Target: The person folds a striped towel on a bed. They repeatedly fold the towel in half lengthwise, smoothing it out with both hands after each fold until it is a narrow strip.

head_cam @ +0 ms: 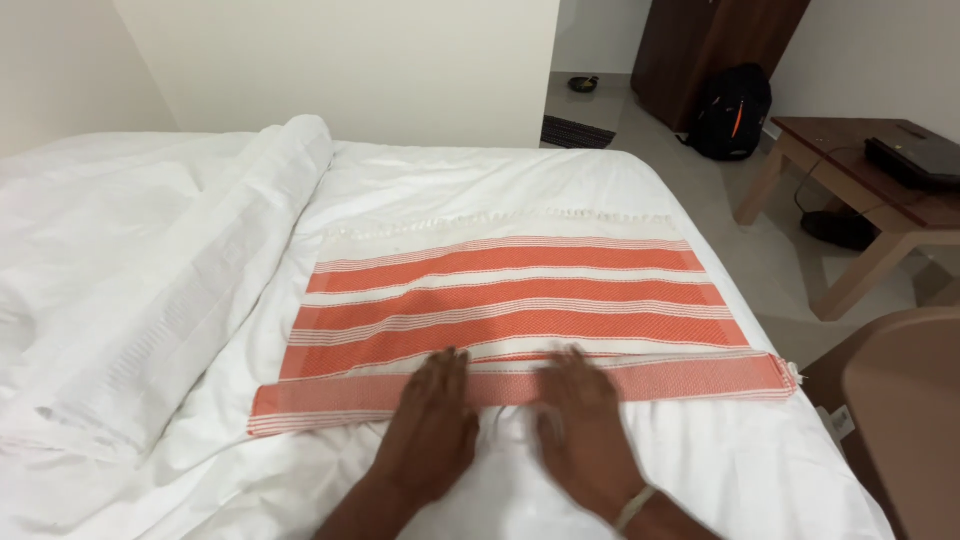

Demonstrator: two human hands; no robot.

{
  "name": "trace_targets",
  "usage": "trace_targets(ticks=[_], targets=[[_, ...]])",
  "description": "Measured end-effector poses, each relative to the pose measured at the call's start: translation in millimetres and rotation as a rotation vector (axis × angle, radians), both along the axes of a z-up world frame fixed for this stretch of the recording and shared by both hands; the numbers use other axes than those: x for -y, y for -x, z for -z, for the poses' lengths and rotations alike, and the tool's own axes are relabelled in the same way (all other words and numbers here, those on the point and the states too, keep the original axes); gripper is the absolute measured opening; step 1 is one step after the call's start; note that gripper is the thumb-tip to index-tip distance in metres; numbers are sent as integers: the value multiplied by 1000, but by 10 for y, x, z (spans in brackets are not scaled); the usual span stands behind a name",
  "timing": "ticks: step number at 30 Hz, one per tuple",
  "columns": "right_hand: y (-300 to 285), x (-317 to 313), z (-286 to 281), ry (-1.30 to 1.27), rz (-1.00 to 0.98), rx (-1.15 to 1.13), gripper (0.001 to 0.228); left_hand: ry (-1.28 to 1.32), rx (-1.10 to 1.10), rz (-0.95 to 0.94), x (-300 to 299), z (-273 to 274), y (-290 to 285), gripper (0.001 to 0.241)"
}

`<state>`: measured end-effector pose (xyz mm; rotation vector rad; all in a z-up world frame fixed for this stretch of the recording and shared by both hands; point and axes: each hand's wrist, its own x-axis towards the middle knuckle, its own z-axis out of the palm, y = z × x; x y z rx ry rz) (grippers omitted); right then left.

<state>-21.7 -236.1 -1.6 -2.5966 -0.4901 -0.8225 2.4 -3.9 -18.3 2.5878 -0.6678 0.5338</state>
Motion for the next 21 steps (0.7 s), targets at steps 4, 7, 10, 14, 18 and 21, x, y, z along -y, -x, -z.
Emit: trace_targets(ticks=[4,7,10,14,18,21], targets=[[46,-394,-89,148,-227,-209,62,-122,-99,154,129,-35,79,67],[-34,-385,-122,184,-294,-314,71,-178,-98,133,110,92,66,70],[-110,-245,-89,287,-253,-432,73,-185,-57,99,62,240,37,73],[-106,-40,-80,347,-170,-513,75,-184,-13,74,22,235,41,75],[-86,187,-181,378,-129,-552,77,-300,-24,-78,-79,363,-3,87],[-124,375,-214,428,-92,-612,79,-326,368,-191,-206,595,-157,95]])
